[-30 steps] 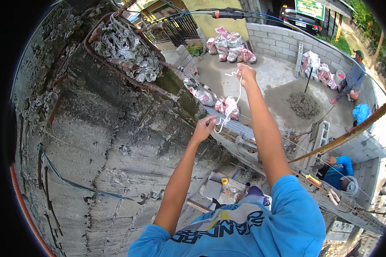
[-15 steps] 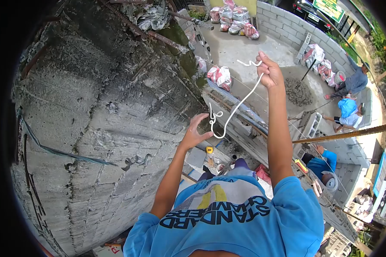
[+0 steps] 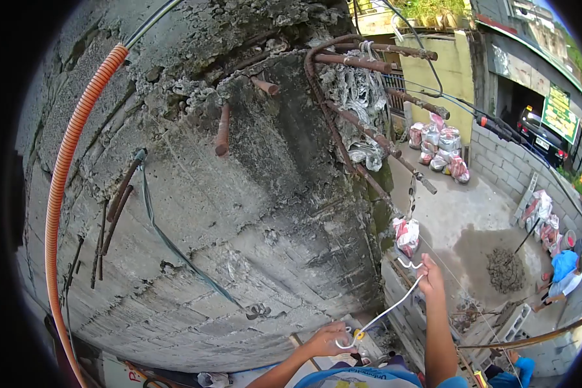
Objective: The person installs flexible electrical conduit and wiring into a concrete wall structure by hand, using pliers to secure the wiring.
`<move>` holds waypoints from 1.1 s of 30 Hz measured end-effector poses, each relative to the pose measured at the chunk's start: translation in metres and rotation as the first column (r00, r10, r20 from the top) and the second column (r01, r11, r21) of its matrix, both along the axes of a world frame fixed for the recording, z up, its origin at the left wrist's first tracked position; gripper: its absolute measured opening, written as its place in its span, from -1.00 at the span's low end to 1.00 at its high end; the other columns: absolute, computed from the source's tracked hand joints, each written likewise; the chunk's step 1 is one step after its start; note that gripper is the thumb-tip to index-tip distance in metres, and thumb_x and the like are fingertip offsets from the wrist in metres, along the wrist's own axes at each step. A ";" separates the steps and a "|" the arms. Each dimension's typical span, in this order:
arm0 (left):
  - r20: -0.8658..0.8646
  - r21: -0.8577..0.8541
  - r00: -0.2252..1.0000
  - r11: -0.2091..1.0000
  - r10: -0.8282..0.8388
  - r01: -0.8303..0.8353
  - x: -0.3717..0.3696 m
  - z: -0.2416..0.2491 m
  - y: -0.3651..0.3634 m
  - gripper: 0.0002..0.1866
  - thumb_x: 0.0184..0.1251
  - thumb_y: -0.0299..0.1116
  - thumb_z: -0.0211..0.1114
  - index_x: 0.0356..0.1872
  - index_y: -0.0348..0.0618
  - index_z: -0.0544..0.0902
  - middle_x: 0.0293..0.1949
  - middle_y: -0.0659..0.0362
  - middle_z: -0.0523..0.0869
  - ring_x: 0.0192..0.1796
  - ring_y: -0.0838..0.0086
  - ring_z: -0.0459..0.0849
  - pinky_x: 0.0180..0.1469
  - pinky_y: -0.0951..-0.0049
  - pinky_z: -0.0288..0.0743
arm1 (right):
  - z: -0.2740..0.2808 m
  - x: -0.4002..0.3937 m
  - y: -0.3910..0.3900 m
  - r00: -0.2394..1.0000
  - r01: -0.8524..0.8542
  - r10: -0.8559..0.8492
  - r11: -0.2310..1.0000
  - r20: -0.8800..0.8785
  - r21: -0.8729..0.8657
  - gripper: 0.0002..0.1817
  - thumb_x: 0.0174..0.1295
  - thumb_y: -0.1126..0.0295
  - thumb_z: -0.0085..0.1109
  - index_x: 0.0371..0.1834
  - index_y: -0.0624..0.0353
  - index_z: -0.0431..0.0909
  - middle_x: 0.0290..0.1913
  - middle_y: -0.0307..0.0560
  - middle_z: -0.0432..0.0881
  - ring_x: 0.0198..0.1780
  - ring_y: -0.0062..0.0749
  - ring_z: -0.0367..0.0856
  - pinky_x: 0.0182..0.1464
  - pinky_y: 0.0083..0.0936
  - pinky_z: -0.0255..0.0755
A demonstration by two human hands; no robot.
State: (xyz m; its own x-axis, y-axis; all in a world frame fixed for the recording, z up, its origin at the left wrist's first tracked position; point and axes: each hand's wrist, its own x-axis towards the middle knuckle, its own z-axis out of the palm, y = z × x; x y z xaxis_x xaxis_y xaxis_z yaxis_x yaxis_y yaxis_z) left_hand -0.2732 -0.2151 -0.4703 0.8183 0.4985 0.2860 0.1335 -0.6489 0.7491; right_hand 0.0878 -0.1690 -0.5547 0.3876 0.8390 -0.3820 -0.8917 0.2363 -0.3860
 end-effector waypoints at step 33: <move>-0.301 0.096 0.870 0.920 0.390 -0.379 -0.054 0.063 -0.008 -0.63 0.37 -0.09 0.22 -0.56 -0.12 0.58 -0.68 0.20 0.51 -0.62 0.38 0.37 -0.49 0.41 0.31 | 0.008 -0.092 -0.053 -0.554 -0.111 -0.191 0.982 0.811 0.155 -0.37 -0.18 -0.22 0.43 -0.87 0.10 0.40 -0.82 -0.17 0.40 -0.78 -0.18 0.44 -0.70 -0.35 0.29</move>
